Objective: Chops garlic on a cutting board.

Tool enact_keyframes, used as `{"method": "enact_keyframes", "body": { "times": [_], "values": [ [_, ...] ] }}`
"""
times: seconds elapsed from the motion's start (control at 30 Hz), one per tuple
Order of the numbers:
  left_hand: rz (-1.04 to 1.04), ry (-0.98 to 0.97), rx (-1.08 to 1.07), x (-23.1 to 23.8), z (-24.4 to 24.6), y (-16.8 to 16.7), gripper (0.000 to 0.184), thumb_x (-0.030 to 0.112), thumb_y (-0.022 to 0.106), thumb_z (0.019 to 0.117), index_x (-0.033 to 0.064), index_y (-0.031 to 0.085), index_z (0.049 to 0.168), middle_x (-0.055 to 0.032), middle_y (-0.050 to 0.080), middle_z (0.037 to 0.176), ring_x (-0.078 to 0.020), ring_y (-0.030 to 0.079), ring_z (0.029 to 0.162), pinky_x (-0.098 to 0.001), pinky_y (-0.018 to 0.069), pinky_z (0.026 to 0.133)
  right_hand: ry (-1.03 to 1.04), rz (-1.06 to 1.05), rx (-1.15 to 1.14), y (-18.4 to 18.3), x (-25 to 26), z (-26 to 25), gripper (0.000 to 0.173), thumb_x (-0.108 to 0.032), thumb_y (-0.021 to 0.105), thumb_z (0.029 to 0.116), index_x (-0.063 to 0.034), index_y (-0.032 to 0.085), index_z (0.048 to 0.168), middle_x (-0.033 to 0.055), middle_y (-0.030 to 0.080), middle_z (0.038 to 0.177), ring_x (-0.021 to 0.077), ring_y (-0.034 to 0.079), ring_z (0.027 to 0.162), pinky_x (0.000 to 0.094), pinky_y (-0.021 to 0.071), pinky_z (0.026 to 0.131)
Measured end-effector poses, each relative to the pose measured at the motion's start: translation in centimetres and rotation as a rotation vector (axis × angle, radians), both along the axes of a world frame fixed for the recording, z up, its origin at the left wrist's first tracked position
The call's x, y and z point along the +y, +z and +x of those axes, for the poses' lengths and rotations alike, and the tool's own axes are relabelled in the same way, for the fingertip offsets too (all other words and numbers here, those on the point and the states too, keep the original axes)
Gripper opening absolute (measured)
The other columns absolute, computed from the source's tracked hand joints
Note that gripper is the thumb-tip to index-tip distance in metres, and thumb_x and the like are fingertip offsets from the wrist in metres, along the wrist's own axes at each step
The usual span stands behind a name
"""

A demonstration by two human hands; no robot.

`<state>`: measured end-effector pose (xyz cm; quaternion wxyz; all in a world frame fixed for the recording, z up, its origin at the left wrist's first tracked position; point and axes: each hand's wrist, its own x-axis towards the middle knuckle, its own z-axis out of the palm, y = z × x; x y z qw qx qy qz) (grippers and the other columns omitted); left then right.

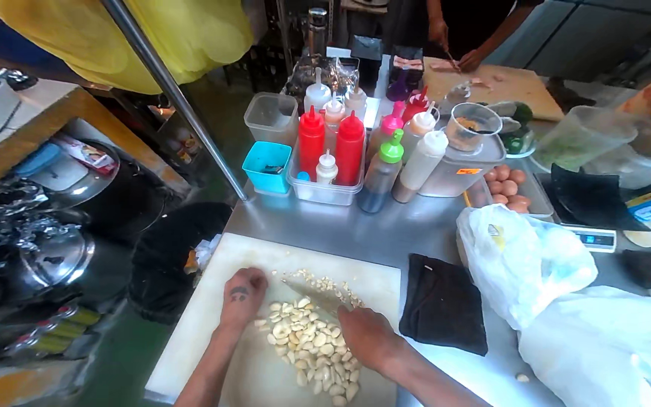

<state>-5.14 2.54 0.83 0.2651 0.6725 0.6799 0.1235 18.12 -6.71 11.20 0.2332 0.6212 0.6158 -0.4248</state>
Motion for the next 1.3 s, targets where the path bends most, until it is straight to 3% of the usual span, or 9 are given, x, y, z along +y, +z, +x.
{"method": "enact_keyframes", "body": {
  "times": [0.2, 0.4, 0.47, 0.53, 0.6, 0.7, 0.9, 1.1, 1.3],
  "values": [
    [-0.270, -0.236, -0.061, -2.4, -0.1, 0.8, 0.024, 0.021, 0.065, 0.0979, 0.0021, 0.072, 0.112, -0.0149, 0.071, 0.108, -0.0254, 0.069, 0.100, -0.0444, 0.0552, 0.095, -0.061, 0.030, 0.114, -1.6, 1.3, 3.7, 0.033, -0.022, 0.045, 0.1093, -0.0008, 0.059, 0.131, 0.0264, 0.065, 0.119, 0.0437, 0.066, 0.110, 0.0632, 0.0518, 0.090],
    [-0.085, -0.230, -0.133, -3.9, 2.8, 0.8, 0.027, 0.028, 0.066, 0.0992, 0.0054, 0.075, 0.111, -0.0152, 0.069, 0.118, -0.0297, 0.067, 0.108, -0.0464, 0.0546, 0.097, -0.183, 0.063, 0.240, -2.2, -0.7, 8.2, 0.034, -0.032, 0.043, 0.1109, -0.0048, 0.057, 0.125, 0.0149, 0.060, 0.086, 0.0267, 0.061, 0.065, 0.0445, 0.0532, 0.063],
    [-0.120, -0.307, -0.121, -4.2, 4.2, -0.1, 0.033, 0.035, 0.068, 0.0963, 0.0073, 0.075, 0.113, -0.0136, 0.070, 0.118, -0.0291, 0.064, 0.115, -0.0456, 0.0509, 0.103, -0.199, 0.099, 0.249, -2.3, -1.8, 9.0, 0.034, -0.033, 0.043, 0.1108, -0.0055, 0.058, 0.125, 0.0148, 0.061, 0.087, 0.0272, 0.062, 0.067, 0.0450, 0.0538, 0.065],
    [-0.100, -0.352, -0.061, -4.7, 5.1, -0.7, 0.050, 0.051, 0.073, 0.0890, 0.0087, 0.075, 0.116, -0.0140, 0.069, 0.122, -0.0334, 0.060, 0.122, -0.0495, 0.0460, 0.108, -0.167, 0.159, 0.226, -2.7, -2.9, 9.5, 0.034, -0.031, 0.044, 0.1103, -0.0036, 0.059, 0.126, 0.0199, 0.065, 0.097, 0.0345, 0.066, 0.084, 0.0528, 0.0538, 0.076],
    [-0.082, -0.359, 0.017, -5.6, 6.0, -0.6, 0.070, 0.070, 0.070, 0.0822, 0.0125, 0.073, 0.123, -0.0135, 0.066, 0.130, -0.0353, 0.056, 0.127, -0.0515, 0.0444, 0.109, -0.151, 0.198, 0.173, -3.6, -4.3, 10.0, 0.035, -0.029, 0.044, 0.1094, -0.0033, 0.060, 0.127, 0.0239, 0.067, 0.105, 0.0410, 0.067, 0.101, 0.0601, 0.0517, 0.088],
    [0.001, -0.322, 0.093, -7.1, 7.4, -1.2, 0.077, 0.080, 0.062, 0.0798, 0.0150, 0.074, 0.120, -0.0128, 0.064, 0.132, -0.0352, 0.056, 0.125, -0.0511, 0.0445, 0.104, -0.167, 0.191, 0.094, -4.3, -6.0, 10.1, 0.036, -0.029, 0.043, 0.1096, -0.0058, 0.059, 0.132, 0.0249, 0.068, 0.110, 0.0430, 0.067, 0.107, 0.0622, 0.0519, 0.090],
    [0.180, -0.242, 0.109, -8.8, 8.5, -3.0, 0.042, 0.053, 0.063, 0.0901, 0.0159, 0.077, 0.104, -0.0124, 0.066, 0.123, -0.0347, 0.059, 0.116, -0.0496, 0.0464, 0.097, -0.228, 0.196, 0.107, -5.4, -8.1, 10.0, 0.036, -0.031, 0.043, 0.1095, -0.0069, 0.059, 0.132, 0.0229, 0.069, 0.108, 0.0412, 0.068, 0.106, 0.0602, 0.0527, 0.089],
    [0.207, -0.191, -0.038, -9.1, 6.6, -3.5, 0.047, 0.046, 0.052, 0.0988, 0.0067, 0.070, 0.117, -0.0201, 0.064, 0.124, -0.0390, 0.061, 0.115, -0.0524, 0.0501, 0.098, -0.245, 0.200, 0.109, -6.0, -9.4, 10.0, 0.036, -0.031, 0.043, 0.1095, -0.0065, 0.060, 0.129, 0.0222, 0.069, 0.104, 0.0405, 0.069, 0.102, 0.0589, 0.0535, 0.087],
    [0.210, -0.179, 0.014, -8.9, 5.3, -3.1, 0.040, 0.035, 0.055, 0.0927, 0.0064, 0.070, 0.115, -0.0210, 0.065, 0.120, -0.0419, 0.061, 0.113, -0.0548, 0.0497, 0.095, -0.138, 0.153, 0.073, -4.5, -9.7, 9.6, 0.036, -0.031, 0.043, 0.1097, -0.0089, 0.059, 0.133, 0.0235, 0.070, 0.111, 0.0431, 0.068, 0.108, 0.0617, 0.0529, 0.089]
  ]
}}
